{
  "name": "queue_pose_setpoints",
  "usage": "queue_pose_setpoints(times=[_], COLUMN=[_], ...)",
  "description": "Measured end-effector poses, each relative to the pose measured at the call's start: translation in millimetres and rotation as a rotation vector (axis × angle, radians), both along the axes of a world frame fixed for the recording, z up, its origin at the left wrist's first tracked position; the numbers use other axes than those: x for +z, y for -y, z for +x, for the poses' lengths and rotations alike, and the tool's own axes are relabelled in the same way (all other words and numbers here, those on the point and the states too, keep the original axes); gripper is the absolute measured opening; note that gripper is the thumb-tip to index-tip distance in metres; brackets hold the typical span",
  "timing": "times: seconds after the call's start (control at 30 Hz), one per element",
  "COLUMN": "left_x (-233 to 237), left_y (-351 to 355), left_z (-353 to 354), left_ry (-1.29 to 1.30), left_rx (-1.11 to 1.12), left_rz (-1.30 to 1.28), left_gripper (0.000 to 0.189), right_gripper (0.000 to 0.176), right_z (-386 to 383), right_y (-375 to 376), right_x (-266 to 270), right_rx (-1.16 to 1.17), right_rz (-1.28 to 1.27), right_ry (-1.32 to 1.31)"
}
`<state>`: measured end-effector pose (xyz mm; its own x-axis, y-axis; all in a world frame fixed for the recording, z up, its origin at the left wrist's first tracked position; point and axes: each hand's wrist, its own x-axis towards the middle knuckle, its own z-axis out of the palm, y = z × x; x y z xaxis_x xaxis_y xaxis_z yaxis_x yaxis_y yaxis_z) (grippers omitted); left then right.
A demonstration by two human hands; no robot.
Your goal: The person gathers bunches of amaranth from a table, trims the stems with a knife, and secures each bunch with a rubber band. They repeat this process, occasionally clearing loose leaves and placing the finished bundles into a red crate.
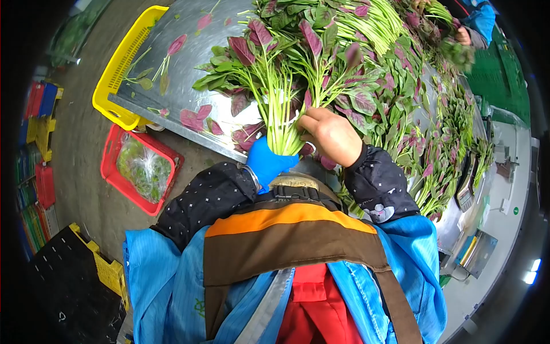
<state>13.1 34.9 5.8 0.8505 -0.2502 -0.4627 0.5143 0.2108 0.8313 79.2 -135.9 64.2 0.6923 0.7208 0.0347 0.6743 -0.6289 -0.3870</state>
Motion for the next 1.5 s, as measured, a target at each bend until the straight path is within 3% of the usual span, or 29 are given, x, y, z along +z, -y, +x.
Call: queue_pose_setpoints(times=[0.23,0.47,0.57,0.63,0.67,0.7,0.77,0.8,0.83,0.87,0.9,1.03,1.17,1.33,1.43,1.5], left_x=[4,2,2,-4,-20,-33,-14,-14,-13,-11,-9,-8,-22,-24,-24,-23], left_y=[-1,-4,-8,-11,-11,-10,-9,-9,-9,-8,-8,-9,-11,-19,-13,-9], left_z=[2,1,4,3,3,-2,2,3,4,5,6,7,4,9,11,8], left_ry=[-0.016,-0.023,0.006,0.121,0.496,0.293,-0.111,-0.158,-0.17,-0.182,-0.191,-0.272,-0.202,-0.183,-0.099,-0.022], left_rx=[0.025,-0.083,-0.114,-0.119,-0.111,-0.108,-0.1,-0.119,-0.134,-0.149,-0.164,-0.182,-0.168,-0.326,-0.362,-0.358], left_rz=[-0.012,0.006,0.01,0.009,0.135,0.045,-0.134,-0.15,-0.155,-0.16,-0.164,-0.192,-0.237,-0.228,-0.183,-0.153], left_gripper=[0.029,0.028,0.028,0.027,0.025,0.028,0.034,0.035,0.035,0.035,0.035,0.037,0.037,0.035,0.036,0.038], right_gripper=[0.008,0.011,0.021,0.013,0.008,0.004,0.006,0.01,0.015,0.017,0.019,0.033,0.039,0.041,0.039,0.042], right_z=[-7,9,5,-17,-25,-28,-23,-16,-10,-11,-15,-15,-28,-35,-25,-20], right_y=[-16,-17,-20,-24,-22,-15,16,37,54,68,78,53,7,-5,6,0], right_x=[0,1,3,10,17,24,30,31,32,21,12,-20,-76,-59,-68,-65], right_rx=[-0.022,0.264,0.256,0.203,0.28,0.352,0.348,0.265,-0.041,-0.197,-0.27,-0.661,-0.565,-0.499,-0.566,-0.649], right_rz=[0.062,-0.001,-0.014,0.086,0.146,0.205,0.199,0.168,-0.083,-0.421,-0.636,0.501,0.622,0.712,0.634,0.974], right_ry=[0.163,0.226,0.161,-0.082,-0.351,-0.621,-0.905,-0.979,-1.013,-0.411,-0.078,-0.938,-1.016,-1.04,-1.241,-1.547])
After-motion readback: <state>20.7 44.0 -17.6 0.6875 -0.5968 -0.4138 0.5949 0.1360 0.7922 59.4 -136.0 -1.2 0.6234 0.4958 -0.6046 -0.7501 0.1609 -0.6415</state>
